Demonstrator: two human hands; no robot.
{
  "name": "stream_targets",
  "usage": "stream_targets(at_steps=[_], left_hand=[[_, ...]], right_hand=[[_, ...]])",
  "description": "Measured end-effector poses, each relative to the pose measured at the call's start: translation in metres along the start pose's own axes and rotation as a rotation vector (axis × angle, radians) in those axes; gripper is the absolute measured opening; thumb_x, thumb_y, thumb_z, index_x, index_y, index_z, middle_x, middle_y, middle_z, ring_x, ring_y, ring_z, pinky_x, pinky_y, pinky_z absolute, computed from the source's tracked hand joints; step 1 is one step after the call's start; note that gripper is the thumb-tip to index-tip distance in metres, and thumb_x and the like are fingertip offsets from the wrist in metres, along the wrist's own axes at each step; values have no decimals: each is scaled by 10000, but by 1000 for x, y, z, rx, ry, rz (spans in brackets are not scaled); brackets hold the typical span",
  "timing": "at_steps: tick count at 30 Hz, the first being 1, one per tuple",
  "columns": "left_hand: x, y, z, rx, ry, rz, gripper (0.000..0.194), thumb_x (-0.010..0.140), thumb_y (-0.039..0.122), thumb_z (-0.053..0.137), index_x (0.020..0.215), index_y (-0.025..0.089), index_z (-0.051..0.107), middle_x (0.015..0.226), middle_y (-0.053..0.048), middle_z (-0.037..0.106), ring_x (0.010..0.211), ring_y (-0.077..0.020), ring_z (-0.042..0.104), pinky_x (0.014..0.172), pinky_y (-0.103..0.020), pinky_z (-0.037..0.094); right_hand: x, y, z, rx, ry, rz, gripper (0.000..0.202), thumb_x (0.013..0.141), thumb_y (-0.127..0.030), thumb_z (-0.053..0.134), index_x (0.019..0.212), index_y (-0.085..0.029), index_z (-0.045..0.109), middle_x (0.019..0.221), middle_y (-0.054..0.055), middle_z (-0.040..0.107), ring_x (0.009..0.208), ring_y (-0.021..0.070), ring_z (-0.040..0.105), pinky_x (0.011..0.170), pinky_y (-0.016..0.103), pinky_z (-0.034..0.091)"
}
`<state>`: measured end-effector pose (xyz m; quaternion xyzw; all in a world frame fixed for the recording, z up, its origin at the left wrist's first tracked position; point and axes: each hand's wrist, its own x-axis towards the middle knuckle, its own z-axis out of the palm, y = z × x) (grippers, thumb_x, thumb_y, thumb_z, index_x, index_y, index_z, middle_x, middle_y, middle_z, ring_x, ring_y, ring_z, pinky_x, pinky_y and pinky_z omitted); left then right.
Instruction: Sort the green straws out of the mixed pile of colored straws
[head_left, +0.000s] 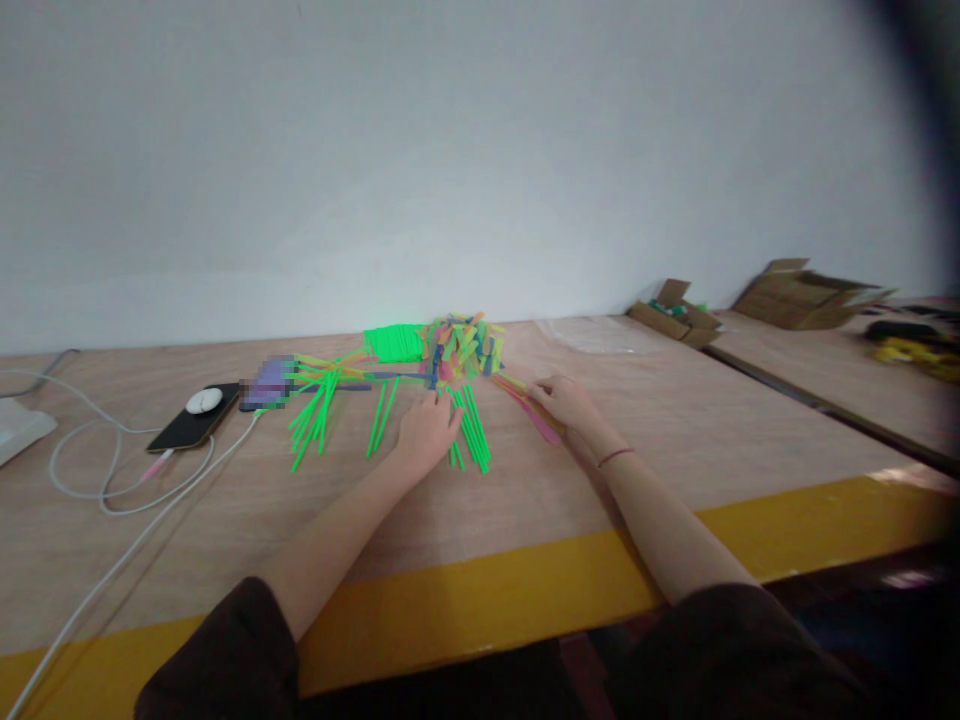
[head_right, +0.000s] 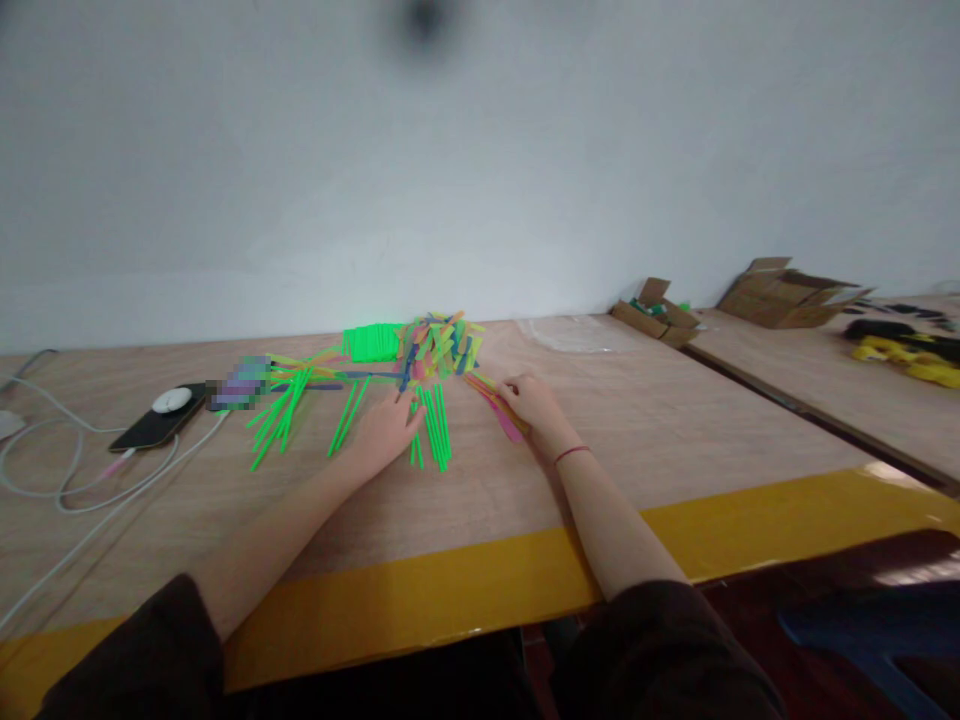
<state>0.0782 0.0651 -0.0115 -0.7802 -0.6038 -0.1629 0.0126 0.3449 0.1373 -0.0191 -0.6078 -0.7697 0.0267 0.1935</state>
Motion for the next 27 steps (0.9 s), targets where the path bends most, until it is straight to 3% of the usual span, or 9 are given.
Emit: stream_targets(at_steps=[3,5,9,13,17,19,21,23,27], left_hand=[[-5,-36,-16,137,38,-151,362,978,345,366,1155,97,561,1135,-171,596,1049,-272,614,840,-348,498],[-5,-58,-20,200,-22,-243,373,969,353,389,1145,78,570,1114,-182,601,1008,-279,633,806,-350,509],[-6,-76,-18,239,-72,-233,340,979,251,332,1098,78,599,1094,-173,605,987,-253,636,805,-334,510],[-10,-51,-22,235,13,-71,312,984,194,308,1098,100,583,1123,-171,586,1062,-237,592,846,-320,497],[-16,-7,-30,139,-29,129,297,1009,245,294,1145,133,533,1153,-138,578,951,-199,644,766,-287,517],[-19,10,-33,73,-72,181,284,1013,257,297,1168,149,509,1096,-115,617,901,-194,665,737,-278,520],[-23,20,-35,-9,-105,210,275,1010,233,299,1204,166,482,1038,-94,653,893,-190,671,748,-275,519],[-28,21,-37,-106,-103,217,301,1003,202,298,1265,194,445,1035,-81,669,907,-185,670,782,-285,515],[-31,7,-34,-294,-43,92,328,989,164,273,1233,206,488,1044,-71,685,959,-176,656,860,-301,494]], right_hand=[[2,1,2,-17,109,27,440,922,-364,366,755,-119,691,803,133,699,686,192,576,595,275,348],[4,0,4,-9,143,13,430,921,-353,365,755,-121,687,801,133,695,689,193,572,605,280,347],[5,-6,4,14,142,-33,377,898,-321,394,728,-134,673,736,110,672,679,191,559,621,281,353],[0,-27,-6,286,137,-10,448,920,-447,386,791,-136,682,768,102,664,718,206,577,660,301,405],[-8,-59,-11,895,-147,-11,482,889,-585,445,1023,-173,657,880,76,652,744,174,595,660,294,474],[-12,-69,-13,1014,-275,-15,441,831,-585,564,971,-174,636,760,26,590,621,126,533,561,252,447],[-12,-68,-17,1008,-322,-12,412,797,-569,624,887,-167,609,642,-27,482,523,90,427,470,220,368],[-9,-54,-23,980,-256,17,400,812,-568,602,858,-171,584,584,-58,389,481,79,347,431,213,306],[-4,-5,-35,985,66,220,297,861,-472,534,957,-193,561,556,-76,317,449,90,306,412,214,280]])
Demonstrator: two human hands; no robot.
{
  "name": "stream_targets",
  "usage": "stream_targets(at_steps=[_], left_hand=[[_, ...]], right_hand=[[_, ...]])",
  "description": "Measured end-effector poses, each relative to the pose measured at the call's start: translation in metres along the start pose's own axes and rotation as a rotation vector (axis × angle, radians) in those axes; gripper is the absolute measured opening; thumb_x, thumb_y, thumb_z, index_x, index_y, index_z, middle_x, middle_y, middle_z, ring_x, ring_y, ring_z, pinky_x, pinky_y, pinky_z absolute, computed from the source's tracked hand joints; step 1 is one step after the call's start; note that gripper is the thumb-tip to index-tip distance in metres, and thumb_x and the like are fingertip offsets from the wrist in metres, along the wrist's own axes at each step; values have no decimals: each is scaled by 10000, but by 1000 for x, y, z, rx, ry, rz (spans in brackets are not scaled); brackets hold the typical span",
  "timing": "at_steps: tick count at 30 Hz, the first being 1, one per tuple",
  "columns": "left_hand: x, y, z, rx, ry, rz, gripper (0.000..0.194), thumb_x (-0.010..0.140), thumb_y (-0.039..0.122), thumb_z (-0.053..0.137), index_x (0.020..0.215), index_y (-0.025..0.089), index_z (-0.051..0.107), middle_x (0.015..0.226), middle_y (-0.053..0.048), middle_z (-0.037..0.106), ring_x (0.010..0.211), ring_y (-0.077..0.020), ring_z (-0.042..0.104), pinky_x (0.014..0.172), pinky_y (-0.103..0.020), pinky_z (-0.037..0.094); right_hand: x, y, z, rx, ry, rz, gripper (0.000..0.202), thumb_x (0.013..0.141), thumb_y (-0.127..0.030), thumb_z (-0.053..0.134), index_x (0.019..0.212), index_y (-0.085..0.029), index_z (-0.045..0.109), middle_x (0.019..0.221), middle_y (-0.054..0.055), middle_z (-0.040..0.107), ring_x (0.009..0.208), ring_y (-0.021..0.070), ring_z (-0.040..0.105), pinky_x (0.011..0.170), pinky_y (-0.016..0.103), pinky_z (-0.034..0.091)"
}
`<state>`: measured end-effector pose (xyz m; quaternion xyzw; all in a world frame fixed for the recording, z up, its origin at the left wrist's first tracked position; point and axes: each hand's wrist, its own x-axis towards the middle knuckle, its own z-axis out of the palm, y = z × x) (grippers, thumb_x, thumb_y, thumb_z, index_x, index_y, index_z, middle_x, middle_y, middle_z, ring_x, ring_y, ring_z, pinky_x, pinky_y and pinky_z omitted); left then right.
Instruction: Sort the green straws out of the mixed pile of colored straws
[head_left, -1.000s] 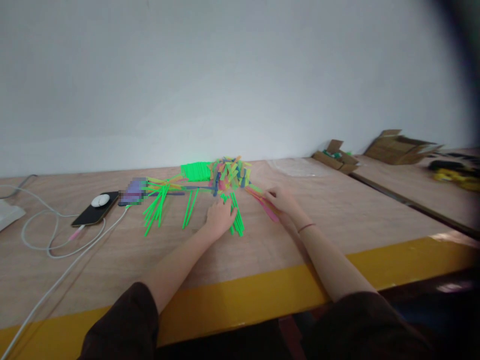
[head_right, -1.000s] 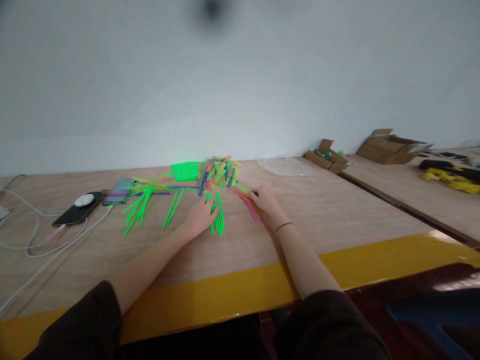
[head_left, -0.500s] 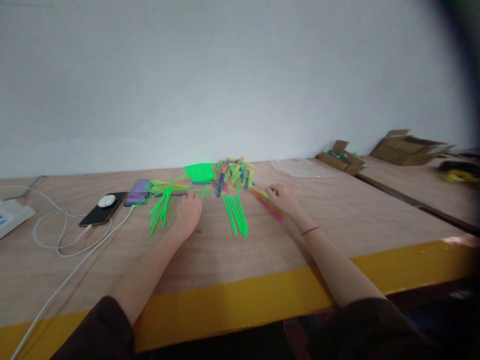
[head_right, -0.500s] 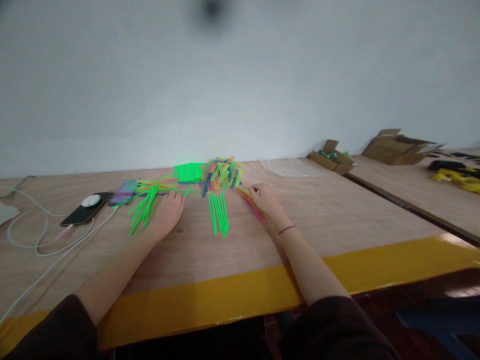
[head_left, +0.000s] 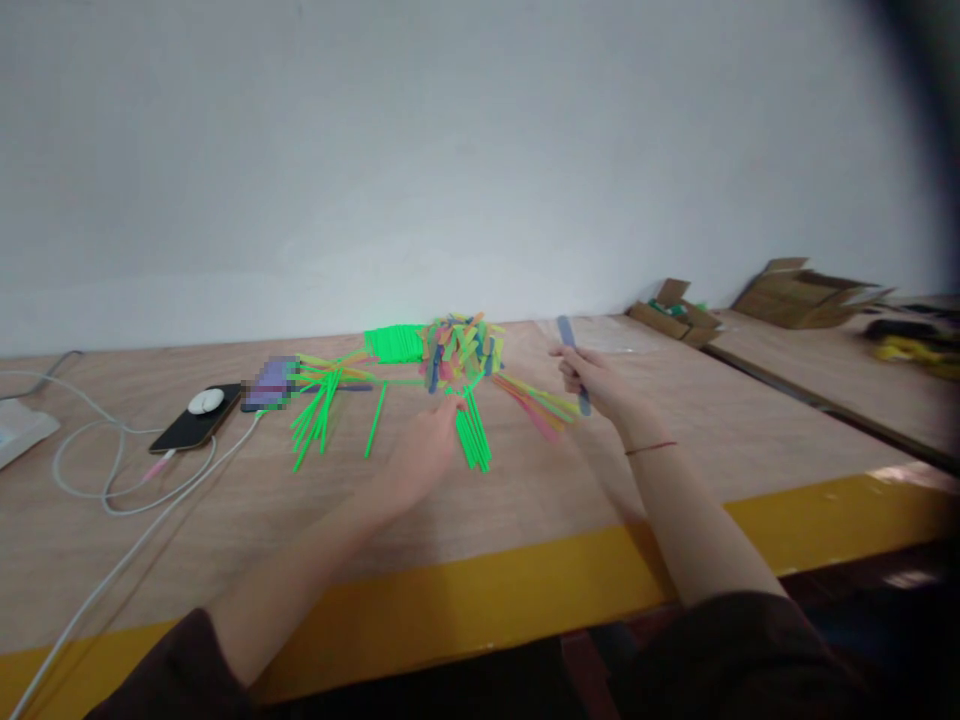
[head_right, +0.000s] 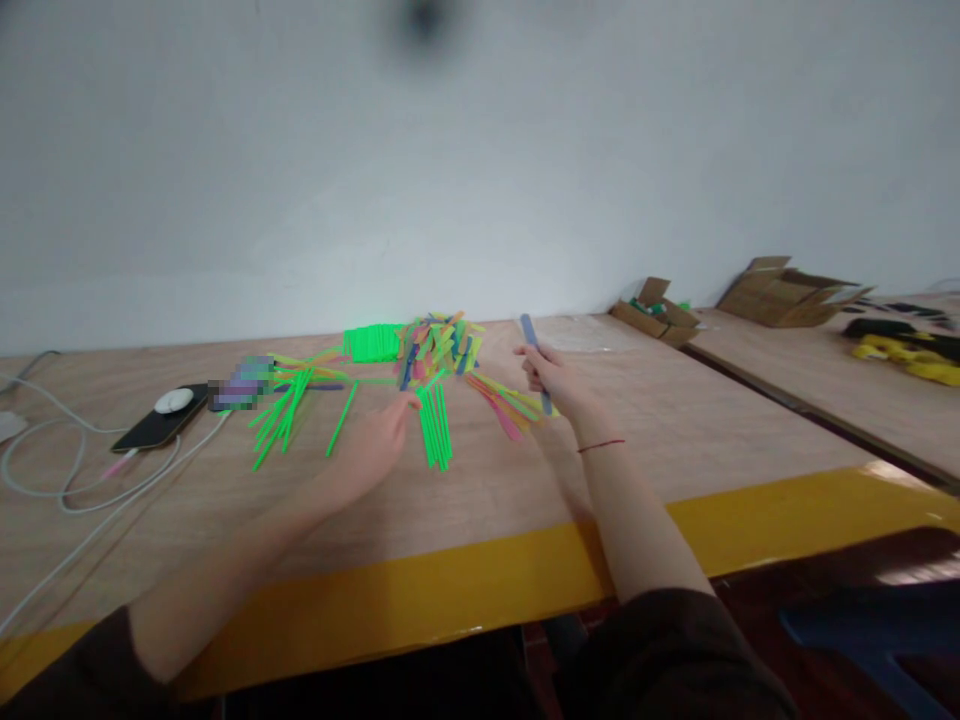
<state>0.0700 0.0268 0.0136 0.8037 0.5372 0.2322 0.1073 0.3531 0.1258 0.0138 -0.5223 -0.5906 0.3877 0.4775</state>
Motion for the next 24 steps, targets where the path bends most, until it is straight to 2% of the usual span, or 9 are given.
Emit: stream_targets(at_steps=[2,4,8,11,15,19,22,24], left_hand=[[4,-10,5,-41,30,-65,296,978,167,302,1157,181,537,1067,-79,683,1005,-174,639,895,-297,478],[12,-17,15,-30,25,-82,270,961,174,348,1121,156,564,1097,-94,675,1037,-180,625,919,-300,466],[31,-18,42,76,-44,-22,300,958,220,363,1106,117,603,1089,-131,663,1054,-210,616,936,-327,458],[36,-16,55,142,-72,14,340,969,297,367,1126,122,613,1080,-138,652,1065,-227,605,940,-346,456],[28,-17,55,191,-40,59,393,978,352,344,1179,141,608,1089,-137,625,1092,-249,563,972,-388,433],[18,-19,53,178,19,105,535,941,525,393,1307,168,548,1298,-170,501,1253,-302,441,1053,-446,356],[16,-20,57,125,-56,169,699,853,678,447,1374,214,497,1453,-168,360,1377,-349,299,1115,-497,265],[18,-20,61,100,-125,226,731,820,716,462,1356,222,519,1470,-159,351,1393,-345,283,1135,-492,238]], right_hand=[[5,10,-17,-75,41,102,234,848,-368,545,983,-181,586,555,-56,382,464,105,370,418,221,321],[6,18,-22,-218,6,130,205,820,-272,566,981,-165,632,592,-17,496,518,124,464,467,233,400],[5,26,-9,-418,3,-7,311,826,-212,572,1116,-121,638,720,45,657,631,154,593,582,256,488],[6,30,4,-480,24,-17,355,831,-235,602,1154,-87,611,820,100,711,697,173,648,611,255,497],[8,33,14,-588,32,-24,369,825,-270,627,1144,-85,614,901,125,728,767,194,667,643,259,493],[9,34,19,-828,17,-135,344,894,-385,528,1005,-104,693,966,152,713,889,239,652,766,312,482],[8,38,22,-1033,49,-201,516,888,-541,495,1104,-110,679,1134,193,656,1078,297,582,916,377,427],[6,40,26,-1147,14,-178,607,859,-606,504,1192,-117,638,1171,203,631,1110,320,554,938,402,404]])
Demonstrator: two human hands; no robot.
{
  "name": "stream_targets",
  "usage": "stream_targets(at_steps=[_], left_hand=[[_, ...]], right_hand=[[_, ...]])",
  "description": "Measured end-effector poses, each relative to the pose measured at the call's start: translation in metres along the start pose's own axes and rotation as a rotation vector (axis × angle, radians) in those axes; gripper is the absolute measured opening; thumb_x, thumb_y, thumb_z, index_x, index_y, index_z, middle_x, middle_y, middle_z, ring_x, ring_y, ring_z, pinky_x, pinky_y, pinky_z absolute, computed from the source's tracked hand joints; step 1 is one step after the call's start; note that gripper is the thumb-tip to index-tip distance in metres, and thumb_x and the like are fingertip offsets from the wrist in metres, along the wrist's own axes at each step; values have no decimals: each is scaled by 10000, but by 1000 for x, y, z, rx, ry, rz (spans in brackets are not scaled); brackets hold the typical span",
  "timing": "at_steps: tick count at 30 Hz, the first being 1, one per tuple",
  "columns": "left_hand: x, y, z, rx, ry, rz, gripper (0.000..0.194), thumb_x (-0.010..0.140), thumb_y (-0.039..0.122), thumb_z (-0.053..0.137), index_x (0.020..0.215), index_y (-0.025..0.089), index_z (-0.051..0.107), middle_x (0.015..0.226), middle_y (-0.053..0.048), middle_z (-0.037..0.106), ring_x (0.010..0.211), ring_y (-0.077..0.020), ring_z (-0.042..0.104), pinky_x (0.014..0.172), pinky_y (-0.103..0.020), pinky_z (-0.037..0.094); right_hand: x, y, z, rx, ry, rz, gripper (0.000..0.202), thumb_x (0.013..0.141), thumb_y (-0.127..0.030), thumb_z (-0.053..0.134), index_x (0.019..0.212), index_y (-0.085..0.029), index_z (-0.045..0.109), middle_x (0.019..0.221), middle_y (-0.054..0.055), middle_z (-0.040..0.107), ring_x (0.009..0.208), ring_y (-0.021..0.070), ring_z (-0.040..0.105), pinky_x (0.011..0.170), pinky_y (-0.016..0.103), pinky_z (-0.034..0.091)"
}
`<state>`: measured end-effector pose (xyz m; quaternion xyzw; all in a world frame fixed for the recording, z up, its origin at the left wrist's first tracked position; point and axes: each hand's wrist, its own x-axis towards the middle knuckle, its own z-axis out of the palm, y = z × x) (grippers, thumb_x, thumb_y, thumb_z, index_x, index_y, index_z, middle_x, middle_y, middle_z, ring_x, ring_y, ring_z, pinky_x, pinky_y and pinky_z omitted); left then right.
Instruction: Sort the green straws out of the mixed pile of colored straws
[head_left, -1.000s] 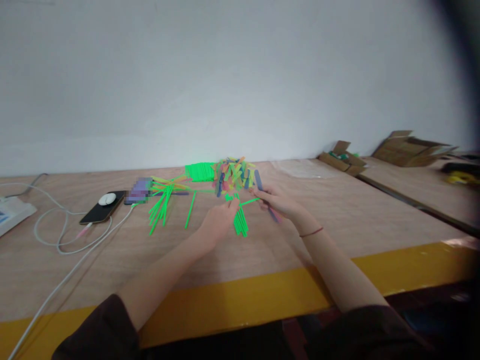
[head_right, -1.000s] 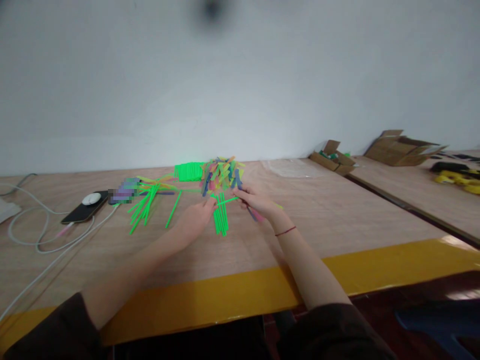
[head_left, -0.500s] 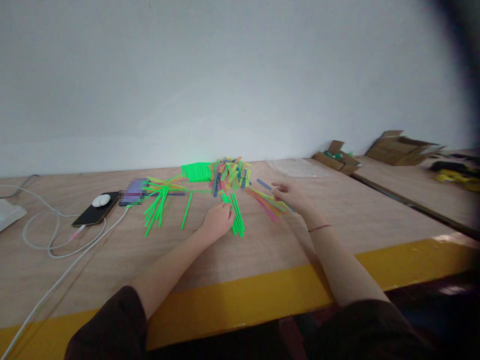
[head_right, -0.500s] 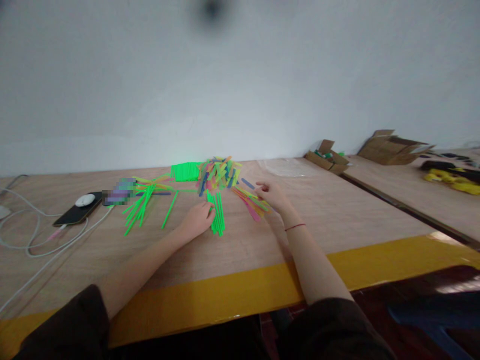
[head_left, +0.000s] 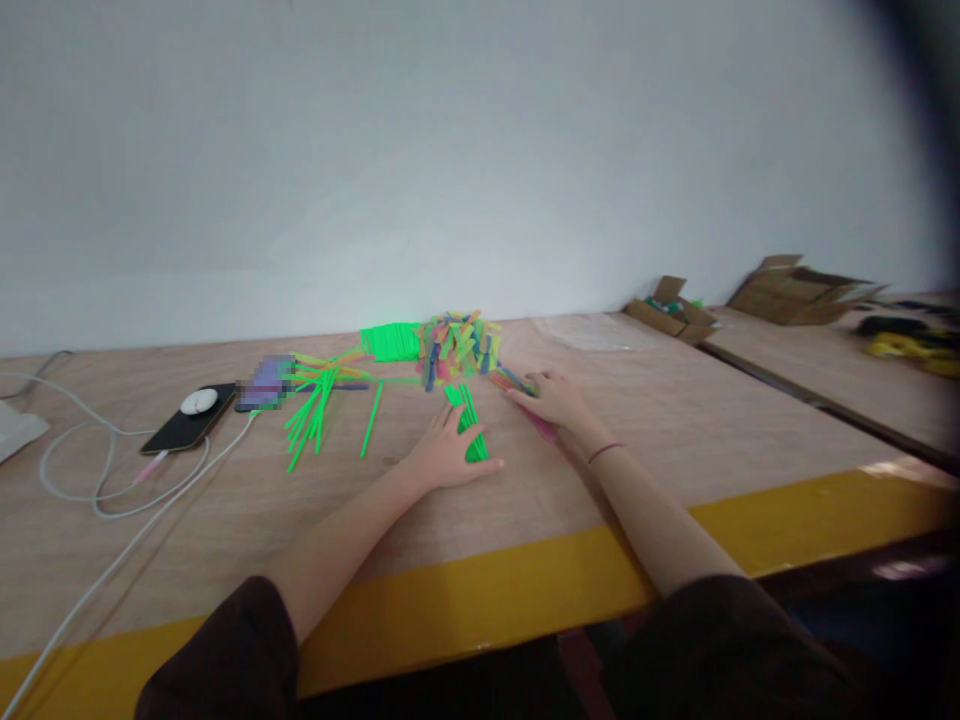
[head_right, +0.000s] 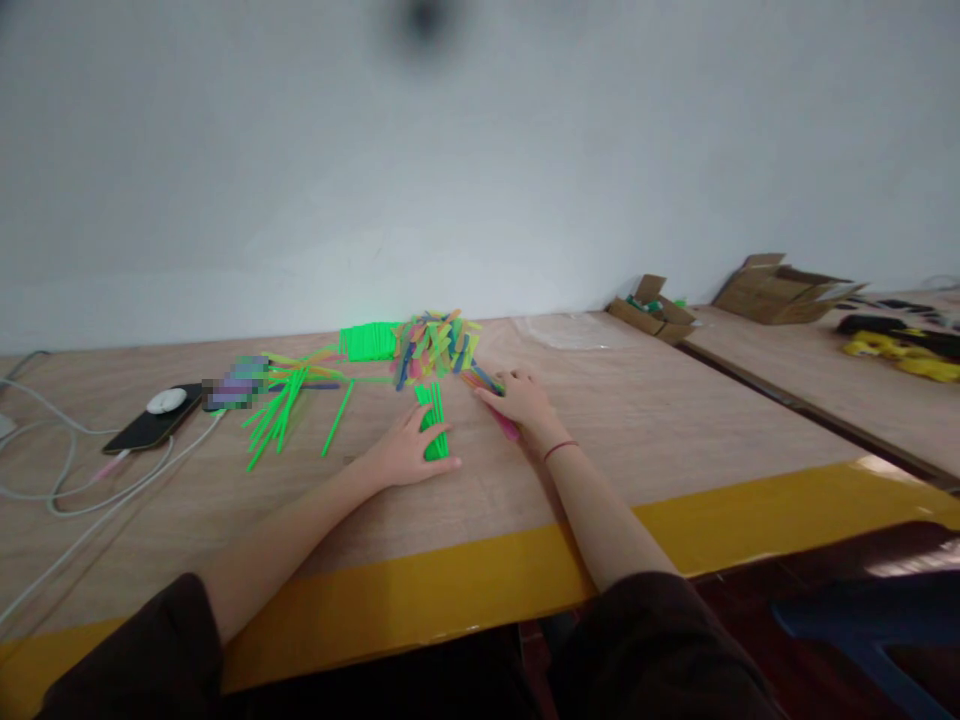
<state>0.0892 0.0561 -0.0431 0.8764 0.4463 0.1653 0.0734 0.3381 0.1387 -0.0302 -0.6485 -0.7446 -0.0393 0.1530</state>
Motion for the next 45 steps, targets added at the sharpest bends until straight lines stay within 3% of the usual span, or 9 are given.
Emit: stream_targets(at_steps=[8,15,20,25,30,33,37,41,45], left_hand=[[-3,0,-15,43,39,77,675,852,668,469,1325,190,532,1414,-144,446,1338,-277,389,1113,-416,312],[-27,-48,-56,340,124,-551,451,966,390,355,1239,76,531,1163,-206,606,1054,-288,620,866,-374,496],[-37,-70,-61,399,-39,-643,366,971,259,312,1119,61,582,1073,-209,652,1000,-288,659,814,-369,526],[-41,-38,-68,455,-3,-600,361,964,127,227,1131,68,542,1043,-206,648,926,-276,687,735,-357,549],[-40,5,-71,347,32,-285,300,979,131,274,1134,151,530,1033,-128,662,980,-235,663,779,-311,527],[-42,11,-69,240,48,-230,327,965,106,305,1221,192,488,1087,-103,663,943,-205,669,778,-295,516],[-41,-7,-61,52,106,-360,355,952,87,294,1237,173,487,1080,-100,679,940,-193,672,815,-301,504],[-17,-20,-40,-18,95,-379,283,948,142,345,1139,112,552,1116,-134,664,1045,-208,633,908,-312,474],[9,-9,-18,63,25,-323,285,952,206,360,1105,116,582,1115,-138,645,1042,-212,629,906,-308,469]], right_hand=[[-17,-26,-2,-176,-57,17,419,949,-359,411,1233,-100,579,1116,202,635,1008,281,582,885,350,397],[-24,-46,-1,-196,-34,91,415,968,-321,355,1283,-154,568,1136,206,610,1047,318,561,839,385,412],[-29,-55,-13,-177,32,102,444,941,-423,428,1278,-182,587,1158,199,616,1078,343,542,854,421,411],[-23,-67,-36,258,112,-54,424,947,-471,413,1085,-174,681,1104,144,677,1067,288,586,895,357,421],[-22,-90,-46,949,-274,-111,423,893,-551,472,815,-170,639,813,82,678,728,179,631,685,289,494],[-20,-77,-51,1139,-321,-50,349,845,-503,559,697,-187,543,586,-8,507,501,103,478,501,231,424],[-11,-20,-56,1185,39,217,266,869,-450,517,799,-198,561,599,-21,439,496,100,427,458,218,401],[-6,14,-40,870,-18,233,285,897,-392,470,769,-173,598,578,6,479,545,131,490,546,255,464],[-2,9,-16,395,0,201,271,898,-293,462,824,-123,659,689,66,637,652,166,571,588,249,426]])
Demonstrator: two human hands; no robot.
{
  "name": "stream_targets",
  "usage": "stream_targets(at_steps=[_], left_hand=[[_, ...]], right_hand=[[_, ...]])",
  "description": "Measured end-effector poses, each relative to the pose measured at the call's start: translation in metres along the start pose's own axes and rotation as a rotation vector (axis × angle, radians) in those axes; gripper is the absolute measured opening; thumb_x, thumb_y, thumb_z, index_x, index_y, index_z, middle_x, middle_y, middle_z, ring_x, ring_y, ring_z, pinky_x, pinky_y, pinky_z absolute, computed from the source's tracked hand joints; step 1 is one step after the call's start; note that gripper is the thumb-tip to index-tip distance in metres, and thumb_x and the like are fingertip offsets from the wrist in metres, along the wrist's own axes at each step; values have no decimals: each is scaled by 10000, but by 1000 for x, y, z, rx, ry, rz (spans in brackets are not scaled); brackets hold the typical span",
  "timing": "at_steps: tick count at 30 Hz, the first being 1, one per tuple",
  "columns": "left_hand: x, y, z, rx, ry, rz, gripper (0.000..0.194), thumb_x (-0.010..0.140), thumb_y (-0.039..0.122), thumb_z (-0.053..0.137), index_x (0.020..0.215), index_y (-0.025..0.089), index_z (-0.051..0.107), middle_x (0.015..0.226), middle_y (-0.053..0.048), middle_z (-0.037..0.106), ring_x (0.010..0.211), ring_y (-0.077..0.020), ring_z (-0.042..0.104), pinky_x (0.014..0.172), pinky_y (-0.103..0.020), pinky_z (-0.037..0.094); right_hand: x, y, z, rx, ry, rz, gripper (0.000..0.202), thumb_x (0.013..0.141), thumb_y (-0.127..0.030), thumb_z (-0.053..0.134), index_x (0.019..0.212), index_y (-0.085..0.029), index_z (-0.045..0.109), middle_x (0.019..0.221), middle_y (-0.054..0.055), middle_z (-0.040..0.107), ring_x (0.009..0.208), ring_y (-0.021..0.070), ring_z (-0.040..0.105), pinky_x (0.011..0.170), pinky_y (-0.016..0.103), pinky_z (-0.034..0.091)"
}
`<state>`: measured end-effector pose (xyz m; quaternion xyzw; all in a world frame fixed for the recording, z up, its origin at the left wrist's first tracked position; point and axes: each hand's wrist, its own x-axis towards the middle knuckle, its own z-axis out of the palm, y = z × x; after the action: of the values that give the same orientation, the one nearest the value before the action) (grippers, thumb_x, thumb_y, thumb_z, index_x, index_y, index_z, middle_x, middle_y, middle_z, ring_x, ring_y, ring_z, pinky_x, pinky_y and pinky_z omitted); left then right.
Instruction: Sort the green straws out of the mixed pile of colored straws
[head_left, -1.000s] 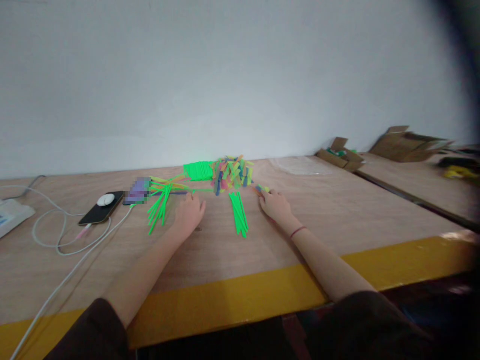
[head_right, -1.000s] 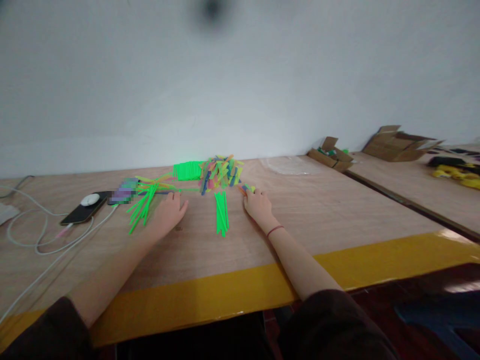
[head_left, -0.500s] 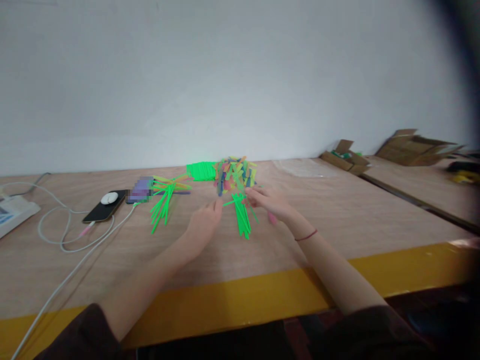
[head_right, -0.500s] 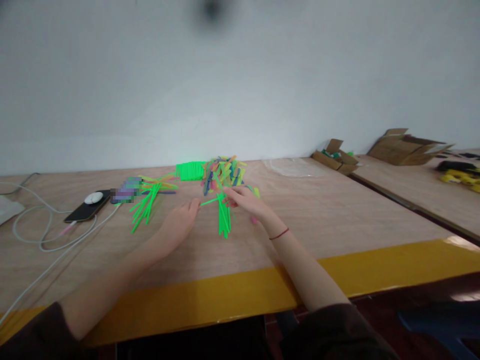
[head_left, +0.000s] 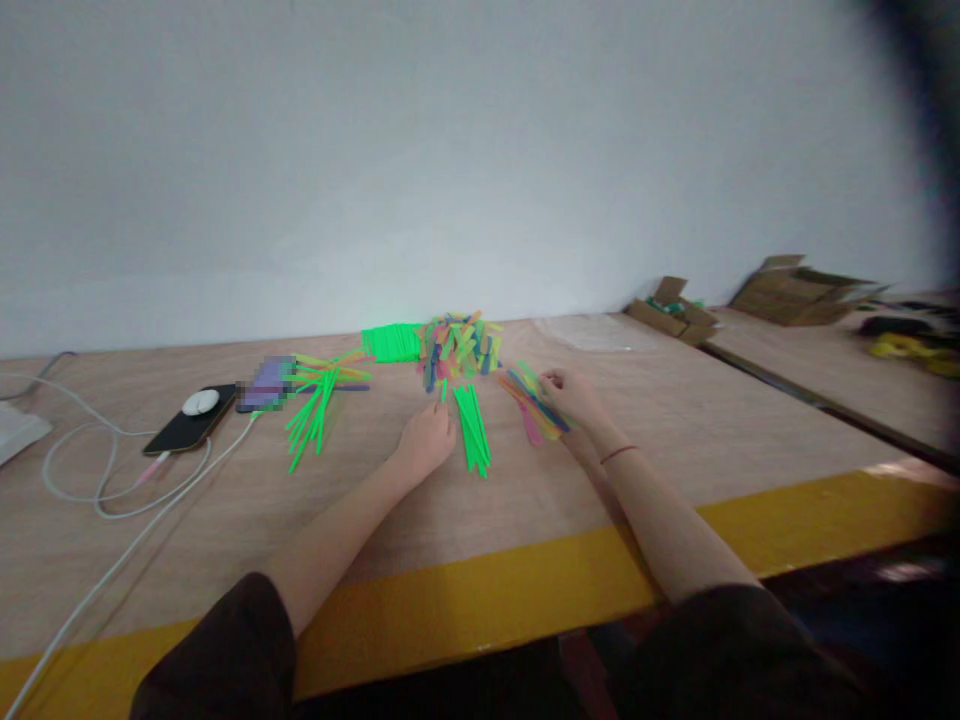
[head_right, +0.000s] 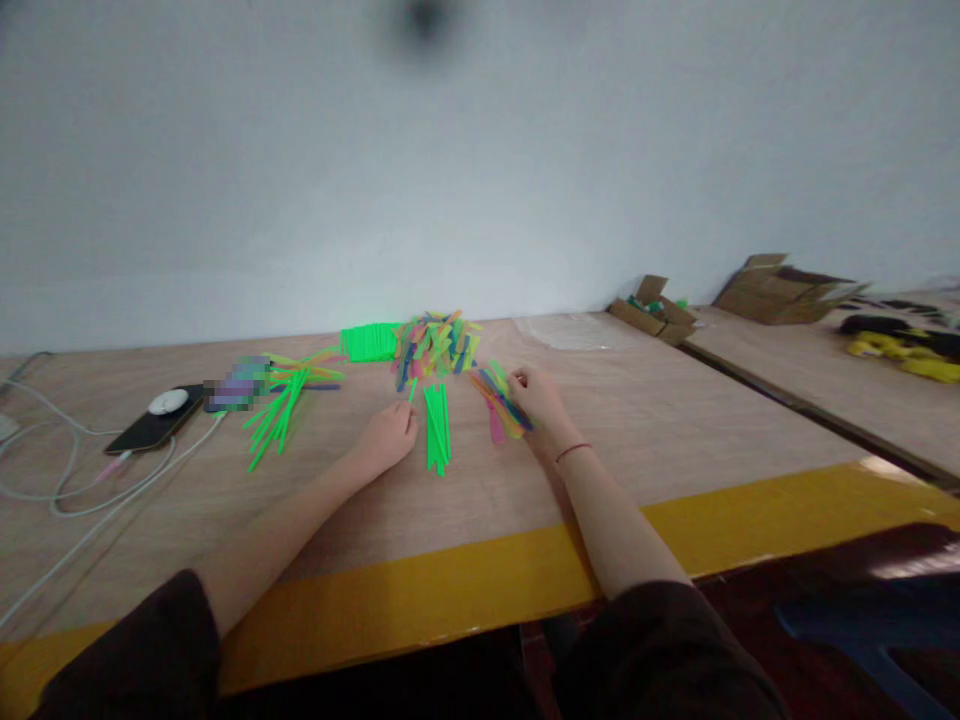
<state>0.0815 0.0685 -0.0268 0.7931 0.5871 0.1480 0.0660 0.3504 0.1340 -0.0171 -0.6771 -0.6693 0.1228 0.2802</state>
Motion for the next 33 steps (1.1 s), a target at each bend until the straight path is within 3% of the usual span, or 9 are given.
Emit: stream_targets(at_steps=[5,10,14,17,19,21,25,30,33], left_hand=[[-1,16,6,41,-10,19,394,978,386,331,1177,138,565,1109,-144,629,1028,-243,629,884,-350,478],[-5,10,7,70,34,70,388,985,297,290,1197,141,574,1137,-144,620,1111,-255,570,943,-375,445],[-5,16,12,67,45,6,356,951,231,333,1197,135,572,1115,-137,627,1052,-255,592,905,-383,465],[-7,22,14,19,62,-19,393,971,307,310,1218,125,556,1097,-143,636,1051,-264,594,907,-403,465],[-8,21,15,-12,84,41,470,972,433,317,1254,135,546,1163,-154,610,1126,-284,556,955,-433,441],[-9,14,16,-40,72,188,594,928,577,364,1309,151,526,1309,-171,527,1256,-314,462,1031,-463,384],[-7,0,21,-95,-63,490,901,741,784,499,1390,160,467,1496,-184,338,1416,-361,237,1131,-496,262],[-4,11,28,-102,-17,435,845,785,758,468,1342,123,515,1438,-195,420,1376,-333,332,1134,-475,279],[-12,20,4,-100,115,439,815,811,723,478,1355,117,494,1421,-190,440,1366,-319,349,1128,-461,295]], right_hand=[[0,-8,16,-288,12,14,352,938,-330,430,921,-91,687,930,162,693,821,224,634,680,278,425],[-12,-23,23,-436,26,-45,549,930,-539,418,1206,-96,588,1128,208,617,973,283,612,801,327,434],[-18,-33,30,-560,-37,-70,507,952,-483,400,1312,-146,519,1185,190,582,1051,288,569,865,357,414],[-19,-36,32,-592,-27,-56,501,960,-462,386,1356,-174,489,1183,176,580,1052,297,562,850,364,418],[-20,-37,32,-599,-20,-58,512,961,-461,380,1394,-198,456,1182,169,579,1047,299,562,836,362,421],[-22,-38,32,-605,-17,-70,517,968,-458,361,1428,-227,417,1192,165,572,1046,296,560,834,361,421],[-24,-39,32,-627,-11,-85,507,977,-455,332,1439,-261,412,1195,162,567,1042,296,557,835,370,423],[-21,-36,34,-641,-5,-114,498,981,-458,311,1440,-297,420,1182,154,571,1021,296,561,801,367,431],[-21,-33,31,-636,-10,-136,522,975,-511,302,1428,-287,436,1176,154,576,1007,290,560,794,365,429]])
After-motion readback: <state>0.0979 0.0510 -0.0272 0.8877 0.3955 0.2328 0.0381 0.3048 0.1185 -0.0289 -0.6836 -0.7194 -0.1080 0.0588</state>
